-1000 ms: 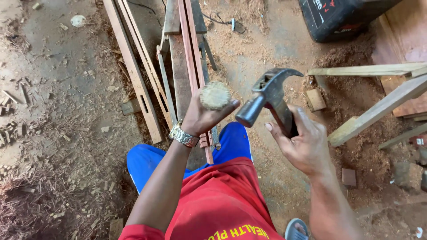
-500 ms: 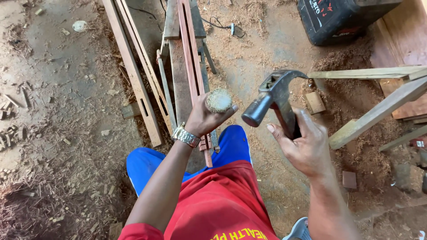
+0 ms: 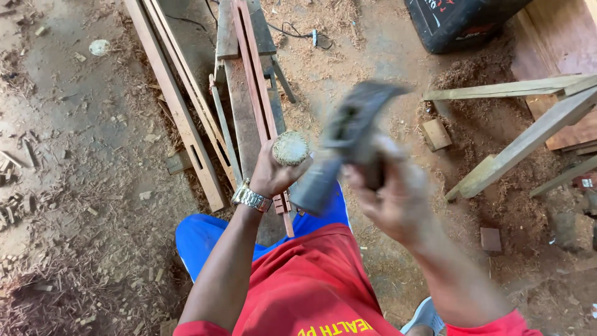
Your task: The person holds a small cylindrical piece of wood in their left hand and repeatedly strikes it with a hammer in their right hand. The person is sitting on the ground while performing this action.
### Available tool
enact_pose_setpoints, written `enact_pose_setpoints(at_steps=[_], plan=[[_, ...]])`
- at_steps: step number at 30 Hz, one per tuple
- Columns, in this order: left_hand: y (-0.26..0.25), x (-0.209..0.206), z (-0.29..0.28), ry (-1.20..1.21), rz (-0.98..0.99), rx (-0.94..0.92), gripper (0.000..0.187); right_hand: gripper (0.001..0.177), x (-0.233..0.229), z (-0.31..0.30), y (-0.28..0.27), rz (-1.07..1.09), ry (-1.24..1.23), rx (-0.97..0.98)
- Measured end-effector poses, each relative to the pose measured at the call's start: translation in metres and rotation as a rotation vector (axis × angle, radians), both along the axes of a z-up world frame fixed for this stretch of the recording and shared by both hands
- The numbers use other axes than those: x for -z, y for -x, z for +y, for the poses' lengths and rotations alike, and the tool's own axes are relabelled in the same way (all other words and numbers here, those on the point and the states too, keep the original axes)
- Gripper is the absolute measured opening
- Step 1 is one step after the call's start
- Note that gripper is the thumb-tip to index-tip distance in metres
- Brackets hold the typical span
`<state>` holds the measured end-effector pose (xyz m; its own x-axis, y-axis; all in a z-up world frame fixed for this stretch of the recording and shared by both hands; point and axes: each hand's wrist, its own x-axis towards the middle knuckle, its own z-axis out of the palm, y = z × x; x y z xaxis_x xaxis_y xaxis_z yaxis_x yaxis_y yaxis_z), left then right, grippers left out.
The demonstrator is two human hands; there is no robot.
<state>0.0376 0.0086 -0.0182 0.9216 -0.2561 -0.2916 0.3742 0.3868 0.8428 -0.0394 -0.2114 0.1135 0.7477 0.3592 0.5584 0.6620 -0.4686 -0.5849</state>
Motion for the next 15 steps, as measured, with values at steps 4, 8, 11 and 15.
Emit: enact_pose_setpoints(at_steps=[4,8,11,15], plan=[[0.0,0.014,0.011,-0.035,-0.198,-0.052,0.033,0.064,-0.001,0.017,-0.009,0.28,0.635,0.154],[0.008,0.02,0.013,-0.556,-0.816,-0.076,0.027,0.064,-0.028,0.015,-0.002,0.213,0.587,0.077],[0.006,0.024,0.013,-0.667,-0.888,-0.126,0.033,0.07,-0.038,0.011,0.001,0.203,0.51,0.084],[0.009,0.023,0.011,-0.82,-0.865,-0.16,0.04,0.062,-0.042,0.002,0.008,0.051,-0.026,0.008]])
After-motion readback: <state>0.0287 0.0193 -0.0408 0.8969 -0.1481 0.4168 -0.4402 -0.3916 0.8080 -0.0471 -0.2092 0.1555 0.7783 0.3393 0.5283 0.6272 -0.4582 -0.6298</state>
